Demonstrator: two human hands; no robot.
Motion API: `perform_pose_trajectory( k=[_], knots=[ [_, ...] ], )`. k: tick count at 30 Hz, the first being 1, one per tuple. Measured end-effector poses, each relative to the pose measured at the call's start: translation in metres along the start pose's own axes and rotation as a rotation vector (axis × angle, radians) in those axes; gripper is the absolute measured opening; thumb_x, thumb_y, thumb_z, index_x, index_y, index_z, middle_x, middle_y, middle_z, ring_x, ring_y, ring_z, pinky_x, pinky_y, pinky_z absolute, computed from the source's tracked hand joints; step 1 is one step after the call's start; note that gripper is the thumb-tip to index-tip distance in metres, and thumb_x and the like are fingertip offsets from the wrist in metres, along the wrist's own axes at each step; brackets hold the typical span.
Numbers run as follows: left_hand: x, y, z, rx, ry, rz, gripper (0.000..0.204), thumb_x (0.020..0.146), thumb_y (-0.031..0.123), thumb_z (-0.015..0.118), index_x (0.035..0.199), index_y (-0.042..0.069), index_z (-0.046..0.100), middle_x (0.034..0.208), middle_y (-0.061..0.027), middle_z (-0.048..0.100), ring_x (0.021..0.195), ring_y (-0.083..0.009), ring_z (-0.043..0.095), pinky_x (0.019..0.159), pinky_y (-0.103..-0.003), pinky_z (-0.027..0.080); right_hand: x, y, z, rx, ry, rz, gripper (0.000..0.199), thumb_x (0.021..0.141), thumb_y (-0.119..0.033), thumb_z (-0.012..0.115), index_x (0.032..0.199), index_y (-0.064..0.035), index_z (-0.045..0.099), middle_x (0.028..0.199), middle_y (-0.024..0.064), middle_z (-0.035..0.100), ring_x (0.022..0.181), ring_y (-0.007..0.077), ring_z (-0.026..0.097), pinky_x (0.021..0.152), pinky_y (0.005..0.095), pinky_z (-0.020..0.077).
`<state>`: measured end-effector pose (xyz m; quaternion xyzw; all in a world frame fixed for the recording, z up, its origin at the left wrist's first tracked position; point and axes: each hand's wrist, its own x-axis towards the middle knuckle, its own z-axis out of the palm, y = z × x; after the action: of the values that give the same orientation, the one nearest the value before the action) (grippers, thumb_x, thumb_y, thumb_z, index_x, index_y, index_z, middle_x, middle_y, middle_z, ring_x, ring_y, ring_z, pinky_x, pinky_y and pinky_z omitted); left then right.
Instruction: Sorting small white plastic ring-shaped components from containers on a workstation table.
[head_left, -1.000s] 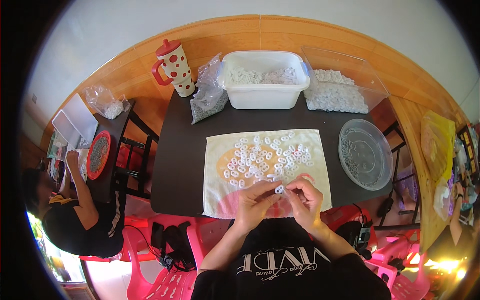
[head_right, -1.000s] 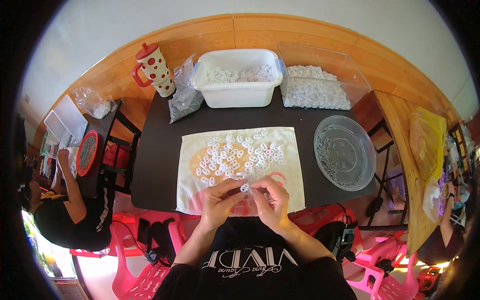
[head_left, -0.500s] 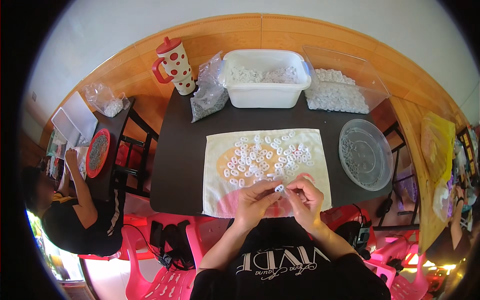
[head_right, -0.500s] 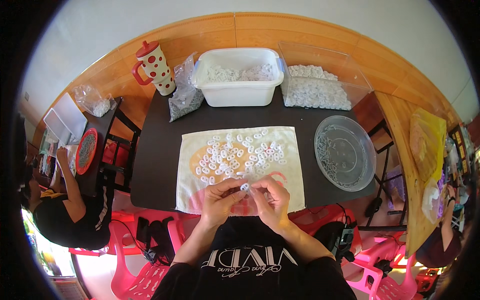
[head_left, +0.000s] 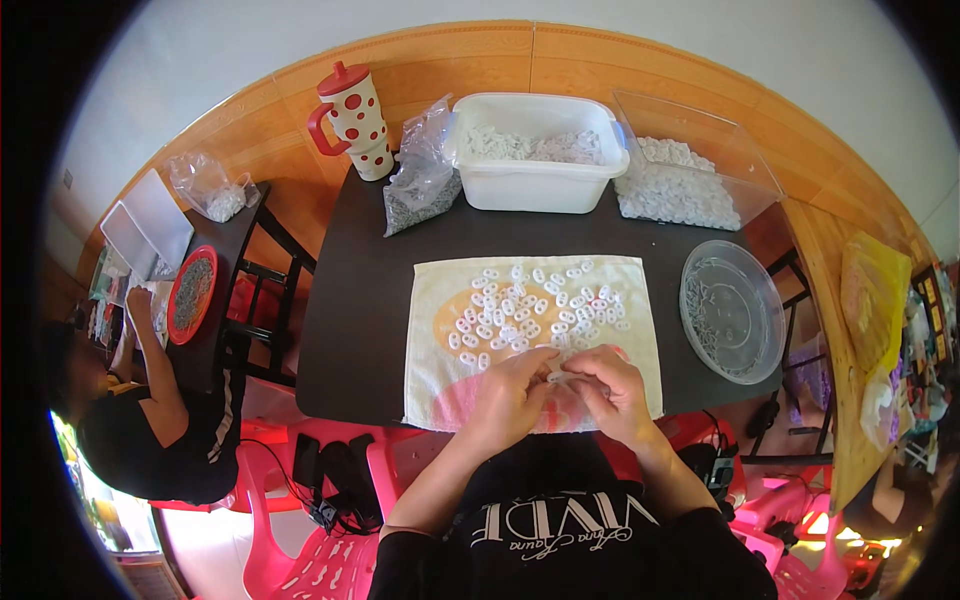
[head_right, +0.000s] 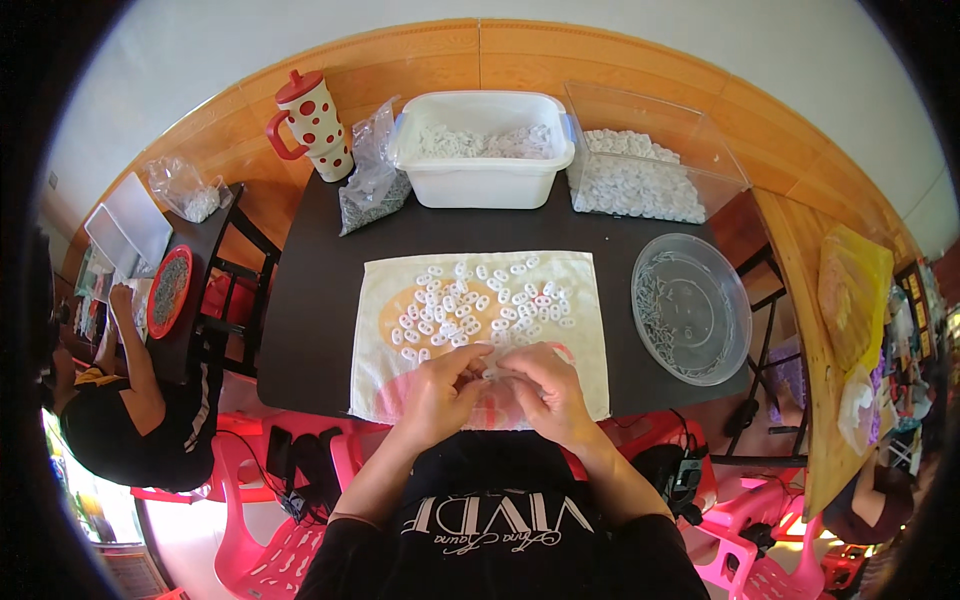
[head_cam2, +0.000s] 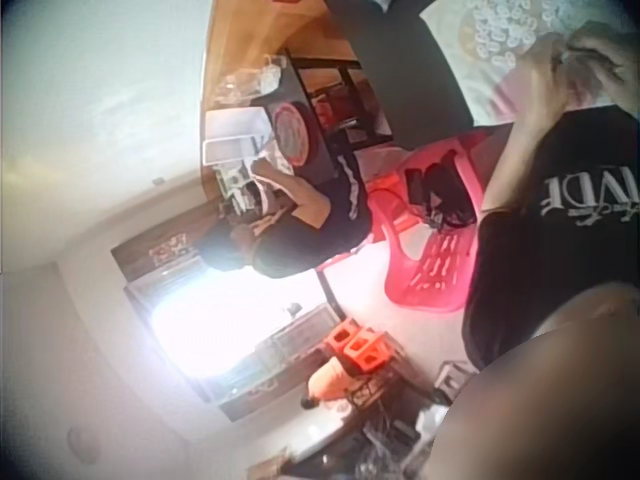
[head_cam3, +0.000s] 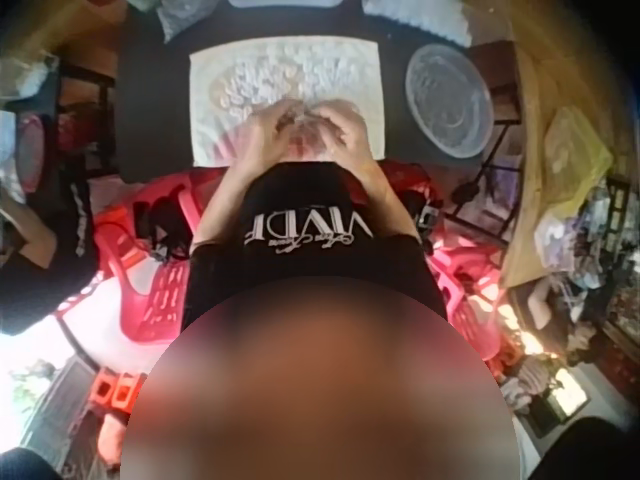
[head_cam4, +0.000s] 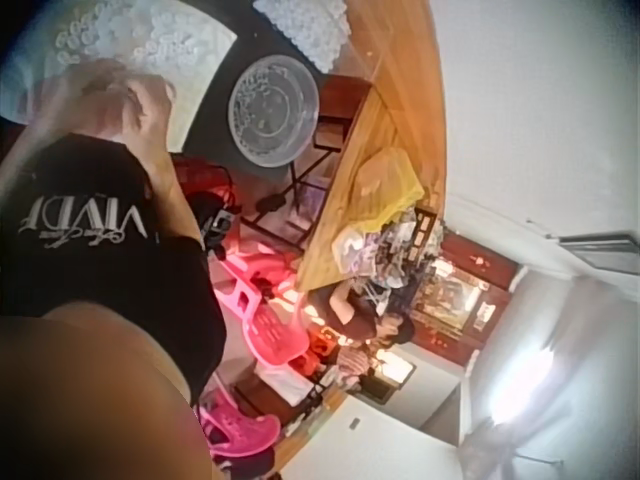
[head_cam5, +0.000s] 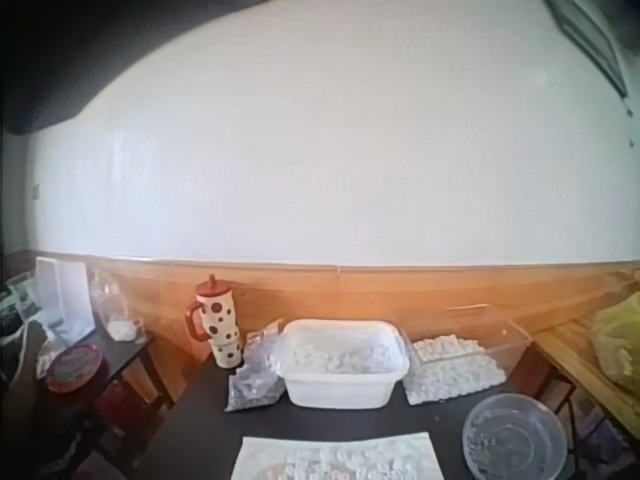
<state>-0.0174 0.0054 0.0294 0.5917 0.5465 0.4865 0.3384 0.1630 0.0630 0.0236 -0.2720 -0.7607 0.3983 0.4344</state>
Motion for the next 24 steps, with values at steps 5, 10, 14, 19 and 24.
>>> perform_pose_trajectory(
  k=[5, 10, 14, 19, 24],
  knots=[
    [0.002, -0.004, 0.002, 0.275, 0.017, 0.268, 0.026, 0.077, -0.008, 0.061, 0.102, -0.002, 0.064, 0.089, -0.0194, 0.067, 0.078, -0.037, 0.065, 0.069, -0.042, 0.054, 0.003, 0.002, 0.001, -0.211, -0.084, -0.128, 0.031, 0.068, 0.016, 0.062, 0.094, 0.0009, 0.068, 0.093, 0.0135, 0.067, 0.085, 0.0318, 0.065, 0.073, 0.0357, 0.0521],
    [-0.001, -0.002, 0.001, 0.307, -0.008, 0.28, 0.018, 0.074, -0.01, 0.058, 0.088, -0.001, 0.062, 0.085, -0.0183, 0.066, 0.079, -0.0397, 0.063, 0.069, -0.045, 0.052, 0.002, 0.002, 0.006, -0.323, -0.093, -0.244, 0.023, 0.068, 0.012, 0.063, 0.087, -0.001, 0.067, 0.092, 0.0106, 0.066, 0.083, 0.0309, 0.064, 0.07, 0.0373, 0.0513],
    [-0.004, -0.009, -0.002, 0.286, -0.022, 0.278, 0.019, 0.073, -0.01, 0.058, 0.088, -0.001, 0.064, 0.087, -0.018, 0.066, 0.08, -0.0388, 0.063, 0.07, -0.044, 0.053, -0.002, 0.001, 0.007, -0.395, -0.144, -0.273, 0.02, 0.07, 0.006, 0.064, 0.089, -0.0018, 0.061, 0.09, 0.0094, 0.061, 0.08, 0.0307, 0.06, 0.066, 0.0407, 0.0479],
    [-0.002, -0.012, -0.006, 0.141, -0.018, 0.327, 0.019, 0.071, -0.009, 0.063, 0.088, -0.003, 0.065, 0.088, -0.0169, 0.066, 0.08, -0.0377, 0.063, 0.07, -0.043, 0.053, -0.004, 0.001, 0.007, -0.4, -0.136, -0.27, 0.018, 0.07, 0.004, 0.064, 0.086, -0.002, 0.059, 0.09, 0.0094, 0.06, 0.079, 0.0302, 0.059, 0.066, 0.0407, 0.0472],
    [-0.004, -0.013, -0.005, 0.153, -0.037, 0.315, 0.021, 0.07, -0.012, 0.063, 0.089, -0.003, 0.067, 0.09, -0.0151, 0.067, 0.084, -0.0341, 0.065, 0.073, -0.04, 0.054, -0.001, -0.002, 0.004, -0.437, -0.224, -0.311, 0.016, 0.067, 0.003, 0.066, 0.08, -0.0011, 0.059, 0.091, 0.0107, 0.061, 0.075, 0.0296, 0.059, 0.062, 0.0387, 0.0474]
  ],
)
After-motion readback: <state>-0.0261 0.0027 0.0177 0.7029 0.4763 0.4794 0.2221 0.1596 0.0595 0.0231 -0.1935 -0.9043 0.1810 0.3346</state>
